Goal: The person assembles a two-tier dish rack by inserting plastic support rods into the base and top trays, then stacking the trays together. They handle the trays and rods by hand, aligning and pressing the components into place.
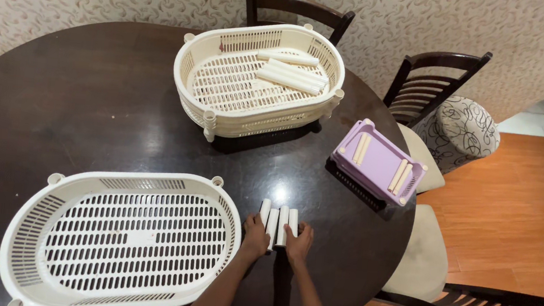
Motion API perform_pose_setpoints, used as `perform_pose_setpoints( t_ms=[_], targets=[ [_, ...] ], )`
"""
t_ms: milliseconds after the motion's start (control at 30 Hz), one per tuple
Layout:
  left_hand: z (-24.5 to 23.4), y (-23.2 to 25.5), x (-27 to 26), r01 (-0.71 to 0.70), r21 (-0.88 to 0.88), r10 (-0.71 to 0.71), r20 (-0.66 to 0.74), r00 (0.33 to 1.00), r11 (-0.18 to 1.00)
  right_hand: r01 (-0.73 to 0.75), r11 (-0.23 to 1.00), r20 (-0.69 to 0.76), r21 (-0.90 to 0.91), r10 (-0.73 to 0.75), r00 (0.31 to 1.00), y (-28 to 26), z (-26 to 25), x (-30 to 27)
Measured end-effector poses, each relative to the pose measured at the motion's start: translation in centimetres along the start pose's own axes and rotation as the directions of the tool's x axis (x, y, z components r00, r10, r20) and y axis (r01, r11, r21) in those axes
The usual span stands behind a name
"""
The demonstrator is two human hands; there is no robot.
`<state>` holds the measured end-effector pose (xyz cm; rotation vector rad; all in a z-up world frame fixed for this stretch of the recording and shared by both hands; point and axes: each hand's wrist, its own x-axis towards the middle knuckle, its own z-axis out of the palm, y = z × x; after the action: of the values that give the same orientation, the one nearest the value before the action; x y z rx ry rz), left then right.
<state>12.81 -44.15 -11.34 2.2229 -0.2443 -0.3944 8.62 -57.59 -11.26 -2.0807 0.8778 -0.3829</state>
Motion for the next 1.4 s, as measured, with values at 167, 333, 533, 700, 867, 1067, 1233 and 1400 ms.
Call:
perform_pose_setpoints(
  t_ms=[167, 333, 533, 700, 867, 1067, 1233, 1400],
  targets=[
    [-5.8, 3.2, -5.5, -0.290, 0.085, 0.287, 0.043, 0.957, 0.953, 0.041, 0.999, -0.064, -0.016, -0.042, 0.997, 0.8, -0.5, -0.5],
    [-16.5, -1.5, -13.7, -0.118, 0.033, 0.114, 0.092, 0.989, 0.993, 0.003, 0.998, -0.078, -0.065, -0.008, 0.997, 1.7, -3.0, -1.5],
    [-21.7, -14.9, -20.5, -0.107, 0.702, -0.322, 0.450, 0.833, 0.704, 0.002, 0.998, -0.175, -0.059, -0.012, 0.985, 1.8, -5.2, -6.7],
    [-22.7, -20.1, -21.7, -0.261, 0.525, 0.181, 0.200, 0.963, 0.810, -0.093, 0.986, -0.056, -0.136, 0.086, 0.995, 2.3, -5.8, -13.2],
    [-28.8, -11.9, -20.0, -0.319, 0.348, 0.307, 0.090, 0.947, 0.882, -0.003, 0.996, 0.082, -0.086, 0.011, 0.997, 1.1, -5.0, -16.9],
    [-37.1, 1.1, -19.4, -0.119, 0.070, 0.119, 0.003, 0.993, 0.990, -0.107, 0.988, 0.572, 0.110, 0.025, 0.820, -5.6, -2.4, -19.7],
    [-41.2, 2.7, -14.0, -0.070, -0.165, 0.034, -0.208, 0.978, 0.984, -0.173, 0.954, 0.842, 0.246, -0.121, 0.526, -13.4, -2.3, -23.8],
    [-41.9, -1.3, -7.5, -0.043, -0.372, -0.101, -0.358, 0.928, 0.927, -0.039, 0.952, 0.900, 0.303, -0.273, 0.339, -19.3, -3.7, -27.7]
  ],
)
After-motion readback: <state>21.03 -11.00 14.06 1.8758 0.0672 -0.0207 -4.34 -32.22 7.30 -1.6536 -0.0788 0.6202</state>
